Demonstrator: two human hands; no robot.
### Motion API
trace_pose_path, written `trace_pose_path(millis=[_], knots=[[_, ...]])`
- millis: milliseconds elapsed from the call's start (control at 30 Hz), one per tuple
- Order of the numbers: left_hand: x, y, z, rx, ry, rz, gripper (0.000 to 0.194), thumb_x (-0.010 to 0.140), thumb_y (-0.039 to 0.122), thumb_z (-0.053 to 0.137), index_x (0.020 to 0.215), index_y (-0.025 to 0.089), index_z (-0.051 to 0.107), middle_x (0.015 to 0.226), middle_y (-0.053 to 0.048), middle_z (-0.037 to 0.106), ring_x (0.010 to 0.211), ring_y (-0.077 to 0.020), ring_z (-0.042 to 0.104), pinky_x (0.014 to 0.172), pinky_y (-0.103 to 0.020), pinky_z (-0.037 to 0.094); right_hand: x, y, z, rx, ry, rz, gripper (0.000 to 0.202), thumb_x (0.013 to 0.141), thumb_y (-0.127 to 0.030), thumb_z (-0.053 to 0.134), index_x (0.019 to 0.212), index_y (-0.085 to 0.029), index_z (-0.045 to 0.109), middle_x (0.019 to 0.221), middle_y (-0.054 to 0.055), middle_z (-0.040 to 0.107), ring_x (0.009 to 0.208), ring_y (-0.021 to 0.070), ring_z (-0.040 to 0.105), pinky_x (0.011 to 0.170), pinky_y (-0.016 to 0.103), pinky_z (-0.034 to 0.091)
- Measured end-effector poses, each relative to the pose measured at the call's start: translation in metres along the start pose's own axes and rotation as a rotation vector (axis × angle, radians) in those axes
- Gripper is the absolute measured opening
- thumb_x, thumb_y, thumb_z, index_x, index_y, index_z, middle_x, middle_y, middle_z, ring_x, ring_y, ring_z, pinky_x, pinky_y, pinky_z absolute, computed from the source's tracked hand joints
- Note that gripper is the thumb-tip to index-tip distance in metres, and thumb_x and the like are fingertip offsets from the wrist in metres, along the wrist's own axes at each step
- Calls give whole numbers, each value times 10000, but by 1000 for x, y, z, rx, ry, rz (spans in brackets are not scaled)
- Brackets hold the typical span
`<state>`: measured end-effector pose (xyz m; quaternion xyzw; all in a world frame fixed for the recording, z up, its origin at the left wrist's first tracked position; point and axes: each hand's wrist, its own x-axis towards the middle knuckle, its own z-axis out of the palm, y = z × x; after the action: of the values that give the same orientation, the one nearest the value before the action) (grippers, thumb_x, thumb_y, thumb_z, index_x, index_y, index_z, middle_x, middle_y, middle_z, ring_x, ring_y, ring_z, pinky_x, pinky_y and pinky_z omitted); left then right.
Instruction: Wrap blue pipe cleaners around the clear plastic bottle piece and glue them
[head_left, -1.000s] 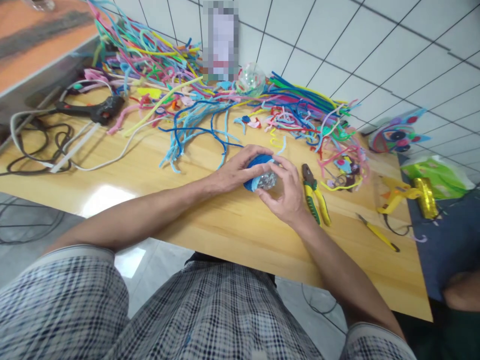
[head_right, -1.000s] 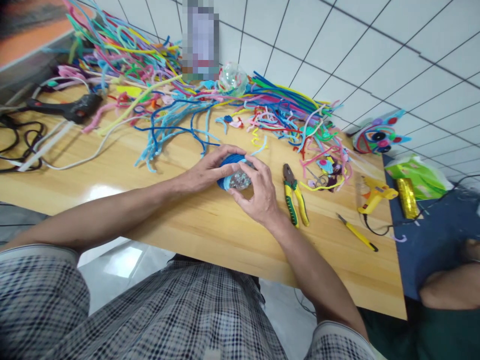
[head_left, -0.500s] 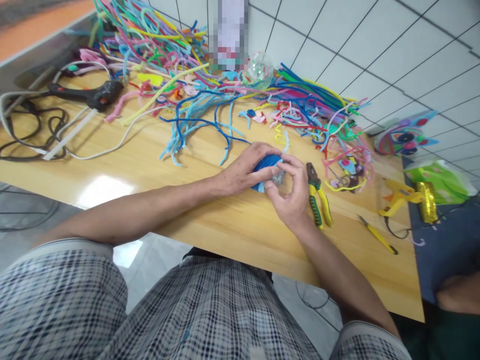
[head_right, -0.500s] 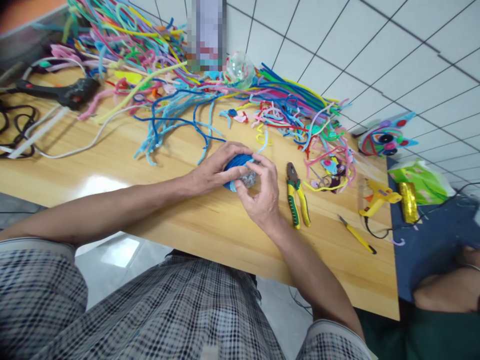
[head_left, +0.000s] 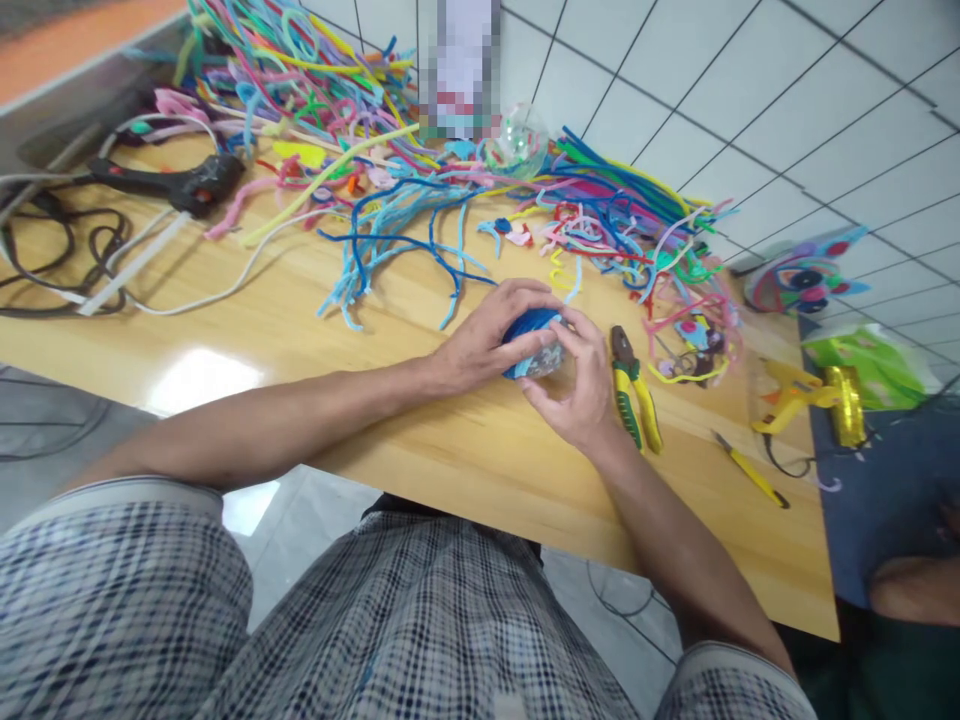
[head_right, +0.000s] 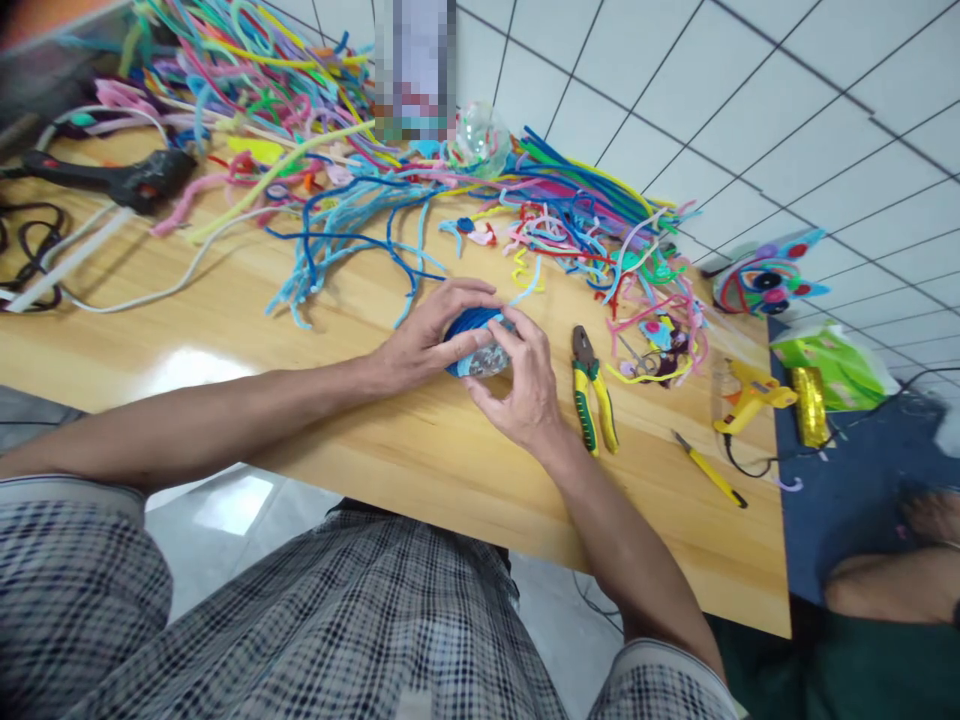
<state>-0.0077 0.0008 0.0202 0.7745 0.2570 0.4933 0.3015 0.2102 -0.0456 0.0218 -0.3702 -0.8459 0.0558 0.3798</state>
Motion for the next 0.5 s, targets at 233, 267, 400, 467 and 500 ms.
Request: trace_pose_path(millis=[233, 267, 400, 467, 500], knots=[[-6, -3, -11, 12, -77, 120, 481, 1113, 541, 589, 1506, 265, 582, 1602, -184, 588, 1555, -320, 538, 1298, -574, 449, 8, 7, 3, 43, 55, 46, 720, 988, -434, 785, 1618, -336, 452, 1619, 155, 581, 1537, 391, 567, 1260, 704, 502], [-6, -4, -13, 14, -97, 120, 498, 1104, 554, 595, 1509, 265, 574, 1624, -190, 566, 1571, -334, 519, 1306, -591, 437, 8, 8, 3, 59, 59, 68, 709, 991, -447, 785, 1613, -331, 464, 1611, 155, 589, 1535, 385, 569, 1256, 690, 512], [-3, -10, -18, 25, -173, 123, 483, 1103, 552, 585, 1497, 272, 575, 1657, -188, 537, 1590, -355, 491, 1325, -618, 407, 9, 14, 3, 109, 70, 118, 689, 987, -512, 796, 1582, -317, 508, 1584, 157, 613, 1520, 363, 586, 1238, 642, 543], [-1, -10, -20, 31, -193, 135, 455, 1116, 529, 571, 1494, 278, 591, 1658, -184, 536, 1593, -343, 490, 1335, -607, 396, 9, 16, 3, 121, 68, 138, 695, 983, -547, 796, 1577, -319, 516, 1589, 154, 614, 1521, 357, 587, 1237, 637, 545], [0, -10, -20, 36, -201, 137, 437, 1122, 525, 564, 1483, 281, 607, 1658, -181, 536, 1591, -336, 491, 1339, -599, 393, 9, 17, 3, 126, 62, 152, 698, 982, -560, 796, 1577, -322, 520, 1595, 151, 613, 1524, 357, 585, 1236, 638, 545]])
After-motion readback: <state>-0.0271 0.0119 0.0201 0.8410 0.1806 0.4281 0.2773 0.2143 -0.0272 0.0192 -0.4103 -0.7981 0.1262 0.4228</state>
